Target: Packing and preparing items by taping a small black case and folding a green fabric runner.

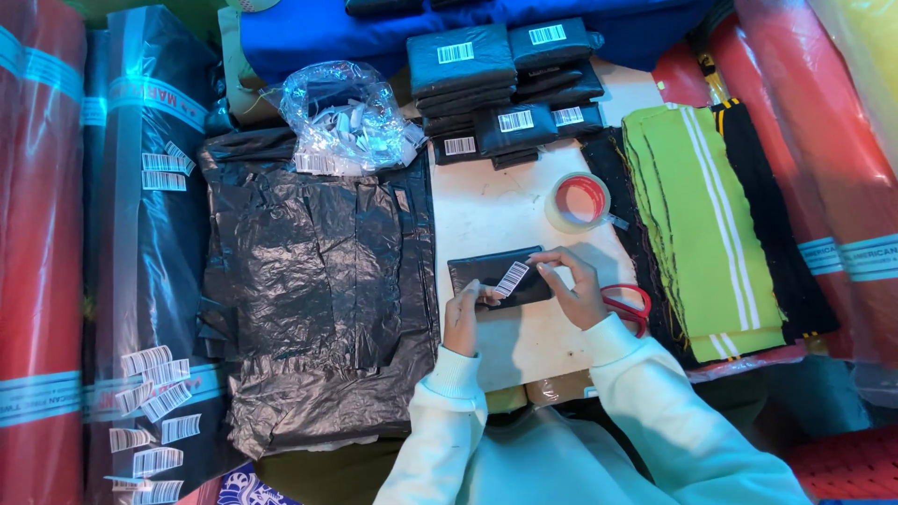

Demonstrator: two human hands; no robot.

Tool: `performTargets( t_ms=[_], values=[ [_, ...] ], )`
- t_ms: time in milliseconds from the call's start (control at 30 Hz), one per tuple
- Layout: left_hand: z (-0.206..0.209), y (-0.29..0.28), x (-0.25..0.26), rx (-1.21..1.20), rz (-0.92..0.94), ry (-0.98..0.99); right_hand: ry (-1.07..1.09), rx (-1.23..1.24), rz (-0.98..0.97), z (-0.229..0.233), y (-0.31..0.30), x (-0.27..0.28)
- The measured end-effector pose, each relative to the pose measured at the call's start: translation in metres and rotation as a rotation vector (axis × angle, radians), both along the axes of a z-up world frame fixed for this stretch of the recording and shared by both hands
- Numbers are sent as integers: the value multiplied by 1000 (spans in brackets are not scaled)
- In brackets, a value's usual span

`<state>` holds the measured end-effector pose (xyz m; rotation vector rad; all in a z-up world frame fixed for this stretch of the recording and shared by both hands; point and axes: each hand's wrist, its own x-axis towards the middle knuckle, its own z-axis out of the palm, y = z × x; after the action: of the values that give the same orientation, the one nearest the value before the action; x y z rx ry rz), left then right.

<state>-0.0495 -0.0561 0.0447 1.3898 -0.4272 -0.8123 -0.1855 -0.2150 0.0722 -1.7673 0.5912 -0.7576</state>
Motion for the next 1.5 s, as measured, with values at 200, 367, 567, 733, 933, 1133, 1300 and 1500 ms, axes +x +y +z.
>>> performTargets(
  t_ms=[200, 367, 567, 733, 933, 1133, 1300, 1500],
  values=[
    [-19, 2, 3, 3, -39, 91, 79, 160, 152, 19, 9, 10],
    [-3, 6, -5, -23, -117, 126, 37, 424, 58, -4, 22, 15],
    [-4, 7, -16, -71, -118, 129, -60, 476, 31, -4, 25, 18],
    [28, 22, 14, 76, -2, -445, -151, 532, -12, -21, -15, 24],
    [22, 23, 49, 460, -238, -1257, 294, 129, 530, 25, -52, 42],
    [8, 19, 62, 483, -317, -1215, 711, -180, 836, 44, -64, 88],
    [7, 23, 59, 506, -319, -1194, 842, -311, 1008, 6, -75, 105],
    [4, 22, 64, 522, -309, -1102, 864, -285, 1030, 25, -75, 112]
  ],
)
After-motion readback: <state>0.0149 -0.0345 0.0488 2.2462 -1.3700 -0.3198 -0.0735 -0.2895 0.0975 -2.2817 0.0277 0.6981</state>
